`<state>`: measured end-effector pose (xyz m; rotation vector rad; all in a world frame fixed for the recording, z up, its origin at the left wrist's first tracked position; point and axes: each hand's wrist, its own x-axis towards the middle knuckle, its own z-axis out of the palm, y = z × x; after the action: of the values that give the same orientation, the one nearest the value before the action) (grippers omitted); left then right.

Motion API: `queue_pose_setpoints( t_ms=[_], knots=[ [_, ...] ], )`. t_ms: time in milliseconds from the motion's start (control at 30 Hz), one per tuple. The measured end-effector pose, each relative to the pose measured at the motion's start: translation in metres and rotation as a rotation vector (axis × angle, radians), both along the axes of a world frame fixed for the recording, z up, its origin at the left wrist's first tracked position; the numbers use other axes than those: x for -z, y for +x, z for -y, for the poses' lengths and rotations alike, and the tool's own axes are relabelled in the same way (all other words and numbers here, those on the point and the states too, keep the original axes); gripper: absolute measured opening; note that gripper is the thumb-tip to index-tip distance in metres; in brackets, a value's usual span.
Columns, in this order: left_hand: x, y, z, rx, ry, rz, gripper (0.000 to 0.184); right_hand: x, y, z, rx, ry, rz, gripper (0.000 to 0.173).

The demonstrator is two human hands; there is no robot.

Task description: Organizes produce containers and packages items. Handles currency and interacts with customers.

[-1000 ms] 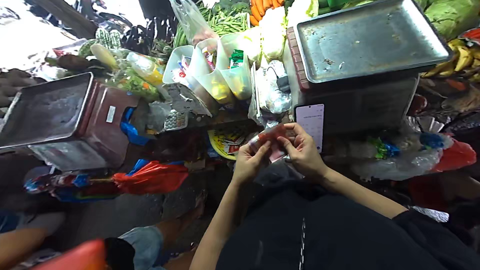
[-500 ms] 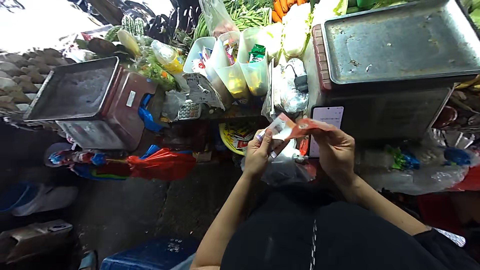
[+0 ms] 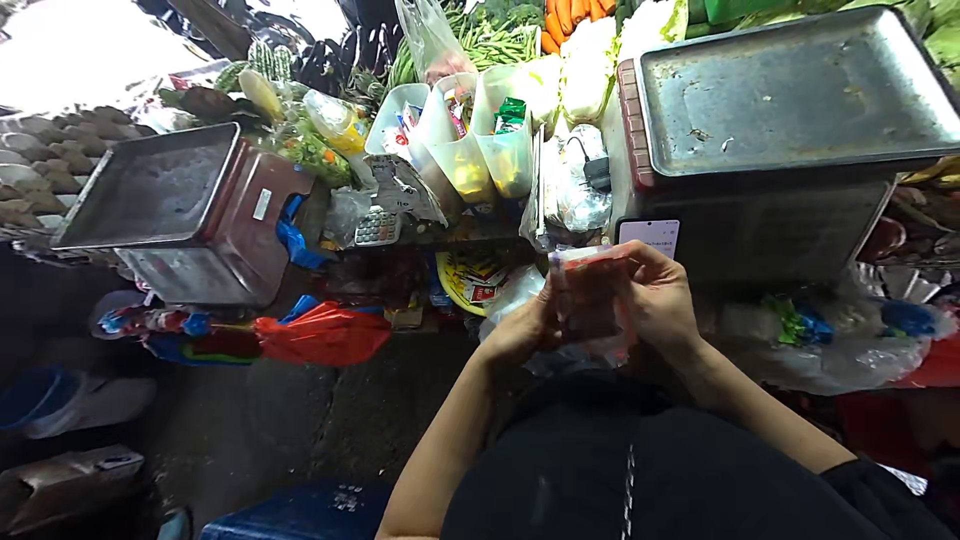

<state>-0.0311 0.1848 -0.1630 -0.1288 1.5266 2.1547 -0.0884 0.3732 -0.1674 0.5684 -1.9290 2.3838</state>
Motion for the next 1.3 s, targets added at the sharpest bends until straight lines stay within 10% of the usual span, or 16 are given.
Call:
queue_pose_setpoints(
  t_ms=[167, 267, 433, 667, 767, 967, 1067, 1300],
  knots=[
    [-0.003, -0.002, 0.003, 0.16, 0.287, 0.306, 0.066, 0.001, -0.005, -0.014, -0.01, -0.058, -0.269, 0.014],
    [0.0, -0.002, 0.003, 0.161, 0.299, 0.142, 0.02, -0.002, -0.006, -0.023, -0.089, 0.03, -0.444, 0.014],
    [-0.001, -0.016, -0.005, -0.375, -0.164, -0.23, 0.014, -0.008, -0.006, -0.043, -0.345, 0.299, -0.562, 0.015],
    [0.007, -0.018, -0.008, -0.452, -0.551, -0.785, 0.066, -0.034, 0.002, -0.03, -0.169, 0.323, 0.029, 0.053],
    [0.004, -0.015, -0.015, -0.334, -0.548, -0.866, 0.076, -0.022, -0.006, -0.014, -0.076, 0.352, 0.116, 0.026],
    [-0.009, -0.016, -0.001, -0.441, -0.088, -0.11, 0.027, -0.021, -0.005, -0.022, 0.057, 0.265, -0.116, 0.021],
    [-0.011, -0.021, 0.02, -0.573, 0.314, 0.301, 0.05, -0.029, -0.005, -0.034, 0.098, 0.288, -0.163, 0.019],
    [-0.004, -0.007, 0.034, -0.292, 0.425, 0.102, 0.048, -0.018, 0.002, -0.033, 0.052, 0.345, -0.153, 0.019]
  ],
)
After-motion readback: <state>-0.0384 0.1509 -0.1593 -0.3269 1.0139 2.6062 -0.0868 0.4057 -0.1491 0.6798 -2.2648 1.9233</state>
